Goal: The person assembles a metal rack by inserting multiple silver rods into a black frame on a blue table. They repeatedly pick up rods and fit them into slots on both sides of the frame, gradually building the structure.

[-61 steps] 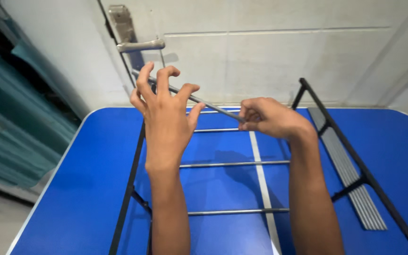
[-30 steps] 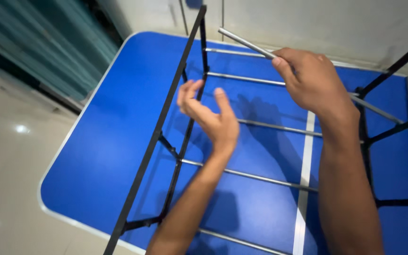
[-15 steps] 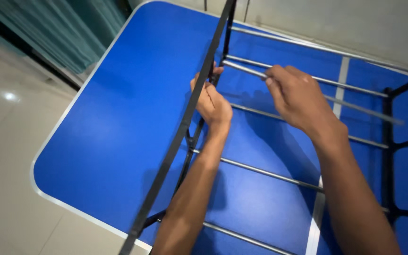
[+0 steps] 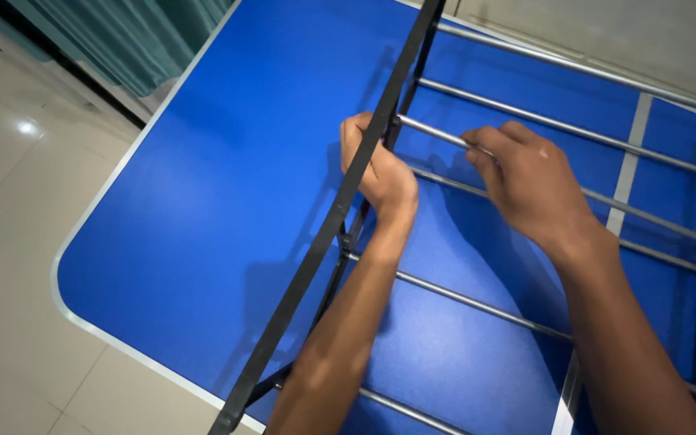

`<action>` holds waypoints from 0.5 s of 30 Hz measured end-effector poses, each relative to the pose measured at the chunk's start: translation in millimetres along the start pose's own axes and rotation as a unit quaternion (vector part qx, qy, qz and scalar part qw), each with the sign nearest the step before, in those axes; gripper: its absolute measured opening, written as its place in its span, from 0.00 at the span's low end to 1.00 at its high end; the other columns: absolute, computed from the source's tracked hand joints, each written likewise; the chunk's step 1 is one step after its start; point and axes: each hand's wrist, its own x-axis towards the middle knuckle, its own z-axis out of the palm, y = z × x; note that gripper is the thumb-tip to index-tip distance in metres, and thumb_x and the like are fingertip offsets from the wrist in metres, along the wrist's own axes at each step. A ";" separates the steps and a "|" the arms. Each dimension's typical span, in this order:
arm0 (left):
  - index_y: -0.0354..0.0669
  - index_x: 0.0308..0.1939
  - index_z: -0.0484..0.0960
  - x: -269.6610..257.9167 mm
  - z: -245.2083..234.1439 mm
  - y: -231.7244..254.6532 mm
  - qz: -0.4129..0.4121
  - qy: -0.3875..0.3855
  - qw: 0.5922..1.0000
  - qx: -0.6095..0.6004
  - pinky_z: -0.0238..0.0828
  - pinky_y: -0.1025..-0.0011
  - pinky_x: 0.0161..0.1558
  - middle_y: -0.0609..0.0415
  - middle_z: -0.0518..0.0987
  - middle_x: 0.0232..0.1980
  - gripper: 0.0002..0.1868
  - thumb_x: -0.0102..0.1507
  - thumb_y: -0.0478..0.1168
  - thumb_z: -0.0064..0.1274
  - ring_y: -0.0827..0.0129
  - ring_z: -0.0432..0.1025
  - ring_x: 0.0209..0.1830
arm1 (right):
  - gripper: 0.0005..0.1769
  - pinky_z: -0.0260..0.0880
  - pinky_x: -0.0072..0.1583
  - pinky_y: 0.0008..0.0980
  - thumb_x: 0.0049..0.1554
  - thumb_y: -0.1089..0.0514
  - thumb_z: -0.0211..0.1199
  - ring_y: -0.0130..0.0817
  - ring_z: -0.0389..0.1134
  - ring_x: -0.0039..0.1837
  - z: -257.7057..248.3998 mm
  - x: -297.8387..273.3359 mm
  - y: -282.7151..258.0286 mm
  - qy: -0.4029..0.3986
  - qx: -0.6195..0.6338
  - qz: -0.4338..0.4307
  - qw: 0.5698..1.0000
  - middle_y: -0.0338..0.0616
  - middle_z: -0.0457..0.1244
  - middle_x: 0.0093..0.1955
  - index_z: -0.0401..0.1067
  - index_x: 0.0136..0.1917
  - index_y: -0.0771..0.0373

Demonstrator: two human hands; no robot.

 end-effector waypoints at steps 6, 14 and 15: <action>0.32 0.32 0.76 6.6 -3.5 -3.5 -0.042 0.016 0.999 -0.024 0.62 0.73 0.34 0.53 0.76 0.31 0.12 0.65 0.35 0.39 0.72 0.68 0.32 | 0.11 0.70 0.48 0.45 0.63 0.56 0.63 0.50 0.70 0.44 -4.8 -0.3 -0.8 -0.004 -0.019 -0.001 1.000 0.52 0.67 0.46 0.77 0.57 0.62; 0.34 0.35 0.75 3.5 -6.9 1.6 0.019 -0.028 0.998 -0.044 0.62 0.70 0.37 0.53 0.75 0.33 0.27 0.74 0.52 0.31 0.71 0.67 0.33 | 0.11 0.70 0.46 0.42 0.61 0.55 0.65 0.45 0.69 0.42 -8.5 -1.2 1.6 -0.016 -0.018 0.018 1.000 0.50 0.67 0.45 0.79 0.54 0.62; 0.34 0.35 0.75 3.3 -6.6 2.1 0.021 -0.025 0.999 -0.038 0.62 0.70 0.38 0.53 0.75 0.33 0.28 0.74 0.53 0.29 0.70 0.67 0.34 | 0.11 0.70 0.46 0.42 0.61 0.55 0.65 0.45 0.69 0.42 -9.0 -1.5 2.7 -0.011 -0.019 0.010 1.000 0.50 0.67 0.45 0.79 0.53 0.62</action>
